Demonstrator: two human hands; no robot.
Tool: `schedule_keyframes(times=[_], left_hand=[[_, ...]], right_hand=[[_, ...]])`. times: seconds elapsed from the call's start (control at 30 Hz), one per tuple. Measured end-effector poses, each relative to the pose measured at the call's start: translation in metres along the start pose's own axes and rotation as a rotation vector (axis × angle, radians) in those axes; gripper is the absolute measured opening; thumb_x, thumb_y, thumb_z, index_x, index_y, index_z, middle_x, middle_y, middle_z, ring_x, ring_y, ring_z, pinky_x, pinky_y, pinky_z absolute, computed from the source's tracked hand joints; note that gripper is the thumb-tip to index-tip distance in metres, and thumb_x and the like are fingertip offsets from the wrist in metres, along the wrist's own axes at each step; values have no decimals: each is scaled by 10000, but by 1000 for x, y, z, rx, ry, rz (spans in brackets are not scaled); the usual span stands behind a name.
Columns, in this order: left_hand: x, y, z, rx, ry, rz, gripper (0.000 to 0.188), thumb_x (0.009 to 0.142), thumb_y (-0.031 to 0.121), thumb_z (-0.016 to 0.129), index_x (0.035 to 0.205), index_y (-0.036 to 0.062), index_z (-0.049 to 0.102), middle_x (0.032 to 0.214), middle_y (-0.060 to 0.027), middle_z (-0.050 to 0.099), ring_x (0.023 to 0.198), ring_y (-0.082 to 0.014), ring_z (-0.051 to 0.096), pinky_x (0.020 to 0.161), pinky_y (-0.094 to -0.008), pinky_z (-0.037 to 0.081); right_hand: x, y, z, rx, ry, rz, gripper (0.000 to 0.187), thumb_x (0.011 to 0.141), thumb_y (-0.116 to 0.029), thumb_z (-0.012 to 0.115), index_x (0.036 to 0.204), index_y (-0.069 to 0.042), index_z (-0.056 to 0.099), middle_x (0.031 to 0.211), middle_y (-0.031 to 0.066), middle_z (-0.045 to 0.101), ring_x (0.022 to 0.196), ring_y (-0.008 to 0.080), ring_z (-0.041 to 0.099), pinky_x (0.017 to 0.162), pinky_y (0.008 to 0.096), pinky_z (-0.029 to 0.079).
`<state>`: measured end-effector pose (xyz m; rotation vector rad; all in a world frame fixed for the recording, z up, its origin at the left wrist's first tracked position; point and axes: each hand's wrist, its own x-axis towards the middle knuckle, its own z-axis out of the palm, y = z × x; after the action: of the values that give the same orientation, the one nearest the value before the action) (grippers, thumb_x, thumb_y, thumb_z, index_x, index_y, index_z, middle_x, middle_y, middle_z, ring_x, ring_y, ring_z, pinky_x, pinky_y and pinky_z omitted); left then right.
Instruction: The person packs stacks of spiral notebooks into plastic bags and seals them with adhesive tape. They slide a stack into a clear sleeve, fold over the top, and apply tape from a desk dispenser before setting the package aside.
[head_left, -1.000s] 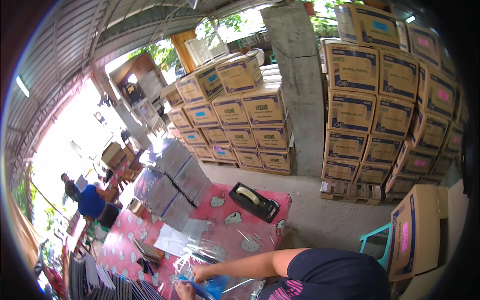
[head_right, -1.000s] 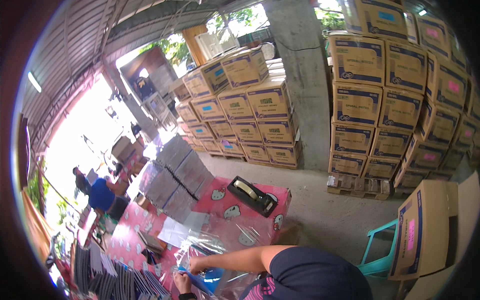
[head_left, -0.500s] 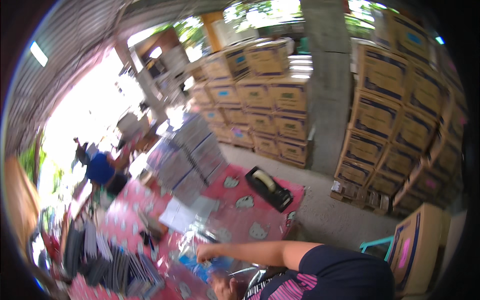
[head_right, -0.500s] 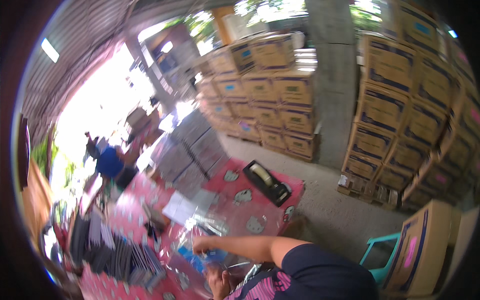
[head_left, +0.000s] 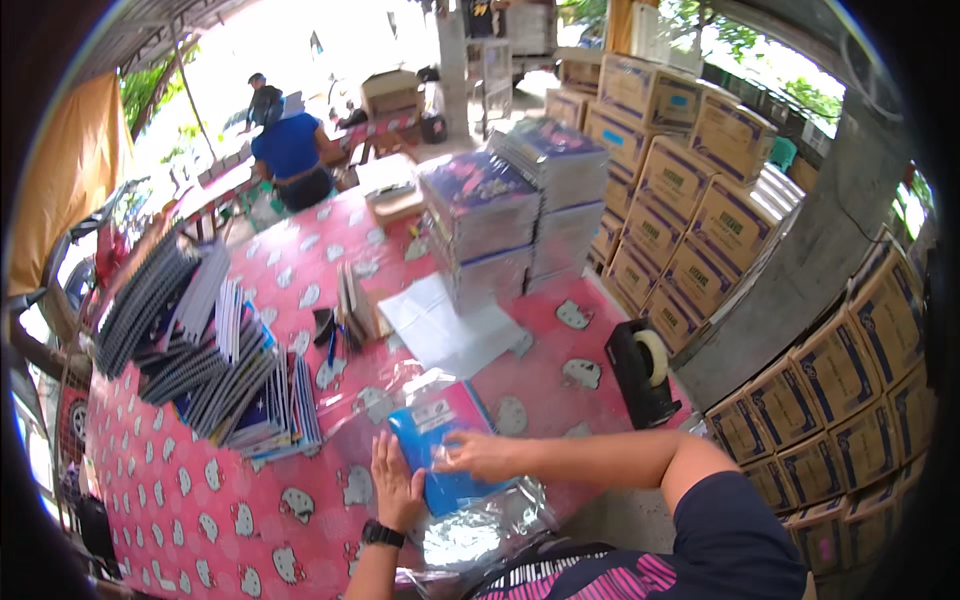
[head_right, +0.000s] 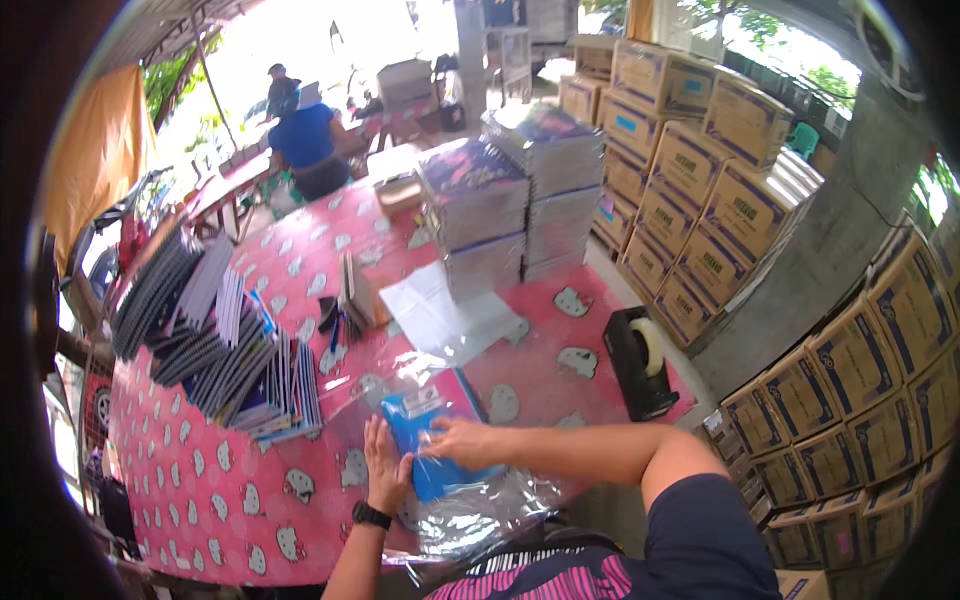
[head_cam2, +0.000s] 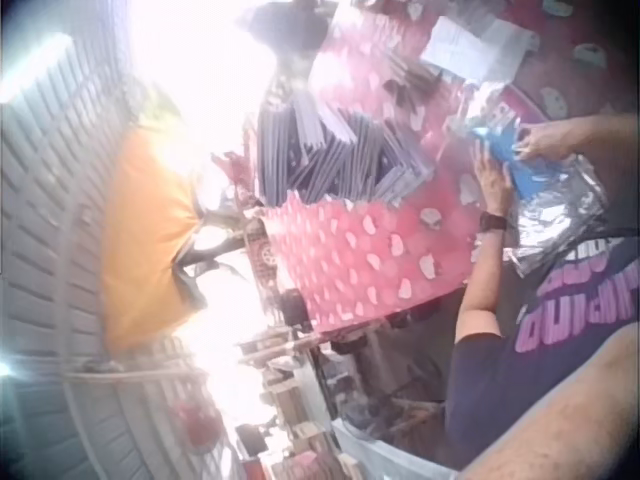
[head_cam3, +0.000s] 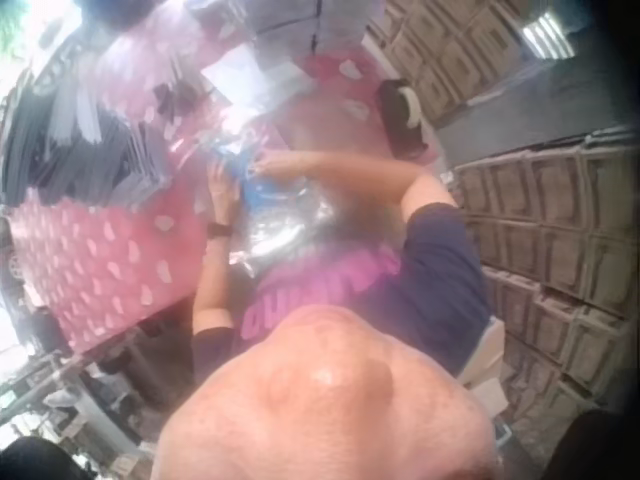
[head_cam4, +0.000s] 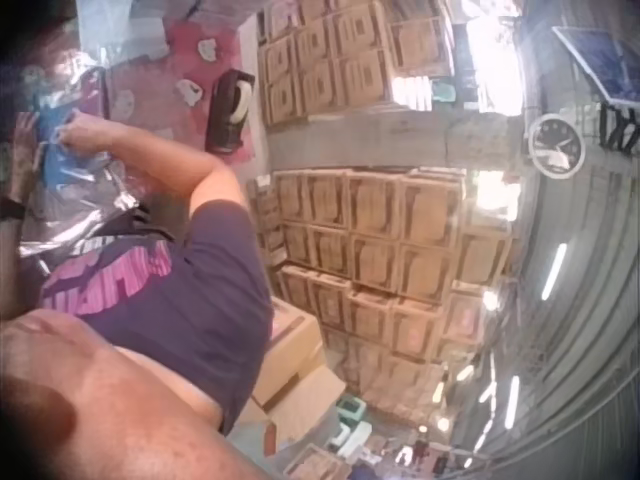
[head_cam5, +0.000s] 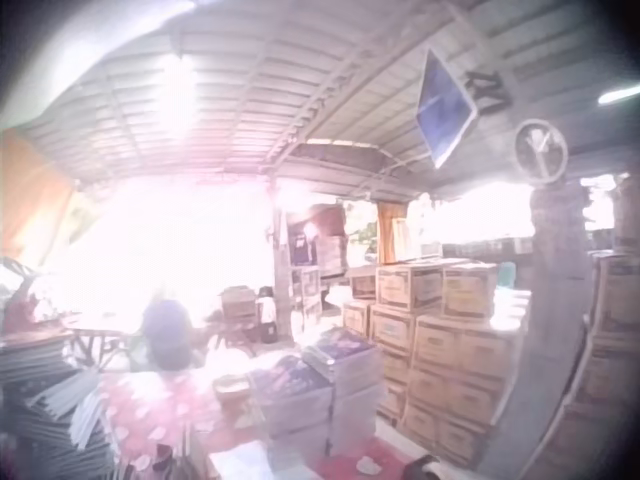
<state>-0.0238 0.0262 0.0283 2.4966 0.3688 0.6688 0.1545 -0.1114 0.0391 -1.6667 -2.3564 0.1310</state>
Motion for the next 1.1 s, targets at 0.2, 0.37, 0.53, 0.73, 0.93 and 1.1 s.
schedule_keyframes(times=[0.2,0.37,0.53,0.73,0.93,1.1], left_hand=[[0,-18,18,-101,-221,-65,675,922,273,415,1458,27,87,1524,-190,56,1419,-324,14,1119,-477,18],[-3,-20,25,-281,-189,-150,701,919,347,454,1474,106,100,1532,-162,23,1421,-307,14,1111,-511,28],[13,-5,15,-27,-328,-78,681,890,439,497,1456,159,242,1536,-60,132,1412,-353,-14,1103,-547,24],[24,3,16,232,-376,-24,638,846,523,516,1418,307,333,1510,54,228,1412,-352,-20,1025,-690,-11],[63,27,25,336,-494,-41,722,784,585,559,1407,282,357,1512,31,229,1416,-333,-16,1017,-697,-28],[62,26,31,310,-439,-29,785,709,652,600,1373,274,420,1491,34,283,1415,-300,78,1042,-673,13]], right_hand=[[-17,27,-13,119,-101,511,1169,488,-687,723,1442,-180,278,1526,102,145,1409,345,6,1029,678,84],[4,11,-16,117,-149,599,1170,437,-728,720,1431,-263,314,1541,77,75,1406,353,-76,995,724,109],[15,2,-22,116,-210,664,1180,430,-705,743,1436,-278,298,1542,83,29,1391,388,-111,962,756,116],[13,7,-17,99,-213,645,1236,436,-705,744,1458,-230,235,1540,103,21,1389,392,-120,950,752,154],[1,6,-5,156,129,574,1191,477,-571,806,1431,-148,233,1520,141,96,1404,367,31,1004,696,136],[-58,-59,8,98,392,158,269,682,-195,674,940,-135,628,1003,35,564,1031,211,497,942,464,352]])
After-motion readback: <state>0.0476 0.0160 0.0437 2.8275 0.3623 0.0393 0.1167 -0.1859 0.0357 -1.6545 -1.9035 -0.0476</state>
